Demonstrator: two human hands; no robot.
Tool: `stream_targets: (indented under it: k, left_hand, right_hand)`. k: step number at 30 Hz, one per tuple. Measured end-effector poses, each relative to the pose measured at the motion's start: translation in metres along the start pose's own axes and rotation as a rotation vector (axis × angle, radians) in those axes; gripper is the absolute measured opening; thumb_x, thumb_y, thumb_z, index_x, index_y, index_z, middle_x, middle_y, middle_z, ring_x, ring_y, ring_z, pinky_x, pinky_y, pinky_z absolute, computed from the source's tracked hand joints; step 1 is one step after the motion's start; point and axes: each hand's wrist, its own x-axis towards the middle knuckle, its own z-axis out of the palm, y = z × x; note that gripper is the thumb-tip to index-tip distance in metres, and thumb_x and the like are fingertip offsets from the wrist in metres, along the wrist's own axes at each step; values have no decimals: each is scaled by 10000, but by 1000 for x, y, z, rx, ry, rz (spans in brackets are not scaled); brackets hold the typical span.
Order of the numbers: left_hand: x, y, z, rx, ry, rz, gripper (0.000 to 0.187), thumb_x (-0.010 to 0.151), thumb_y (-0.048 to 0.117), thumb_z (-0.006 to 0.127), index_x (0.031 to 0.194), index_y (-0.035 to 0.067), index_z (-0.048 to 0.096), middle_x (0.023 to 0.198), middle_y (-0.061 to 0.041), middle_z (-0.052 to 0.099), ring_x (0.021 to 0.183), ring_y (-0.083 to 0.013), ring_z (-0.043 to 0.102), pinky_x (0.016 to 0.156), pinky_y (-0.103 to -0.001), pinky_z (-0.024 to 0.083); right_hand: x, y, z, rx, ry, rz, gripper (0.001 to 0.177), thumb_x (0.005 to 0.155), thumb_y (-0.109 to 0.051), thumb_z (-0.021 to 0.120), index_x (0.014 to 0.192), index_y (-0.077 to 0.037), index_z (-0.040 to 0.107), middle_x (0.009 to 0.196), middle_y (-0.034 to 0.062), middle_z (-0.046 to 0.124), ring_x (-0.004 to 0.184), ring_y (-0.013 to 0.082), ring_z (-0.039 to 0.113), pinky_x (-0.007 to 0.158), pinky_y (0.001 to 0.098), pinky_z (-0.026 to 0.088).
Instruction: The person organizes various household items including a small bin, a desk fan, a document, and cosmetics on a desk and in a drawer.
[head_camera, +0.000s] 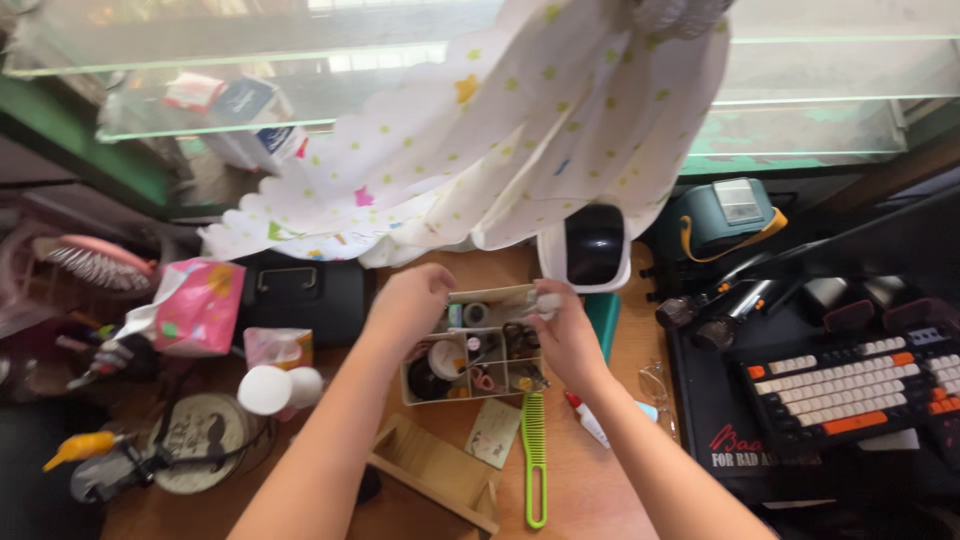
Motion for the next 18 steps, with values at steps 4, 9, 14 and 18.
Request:
stream_targets:
  k: [4,9,14,18]
  left_hand:
    - [7,-33,36,76,-73,-22,261,875,227,678,1112,150,756,1052,-129,753,1026,-321,712,912,-423,555]
    - [19,-41,85,134,-4,256,452,771,272,773,1180,113,665,1007,-155,739,995,-354,687,822,-481,541]
    - [33,-39,110,277,-118,335,242,941,272,654,1085,81,616,936,-180,727,926,-391,696,803,-516,531]
    - [47,-33,129,176,-59,532,177,965,212,594,1019,46,564,876,-204,701,887,-446,662,758,-560,496]
  right_hand:
    - [18,-1,22,-255,5,-263,471,920,-75,689,1349,-61,496,1224,198,658,1069,376,658,886,408,527]
    - [12,-11,23,-343,-10,60,568,906,-123,672,1433,-131,459,1239,164,678,1050,364,700,887,431,531]
    - [-8,-18,17,-304,86,123,668,857,-132,703,1465,-145,426,1348,99,638,1034,341,707,870,422,539]
    - [-28,-2,-3,-334,276,-149,571,861,-72,713,1394,-57,511,1304,166,666,1161,348,642,901,416,524]
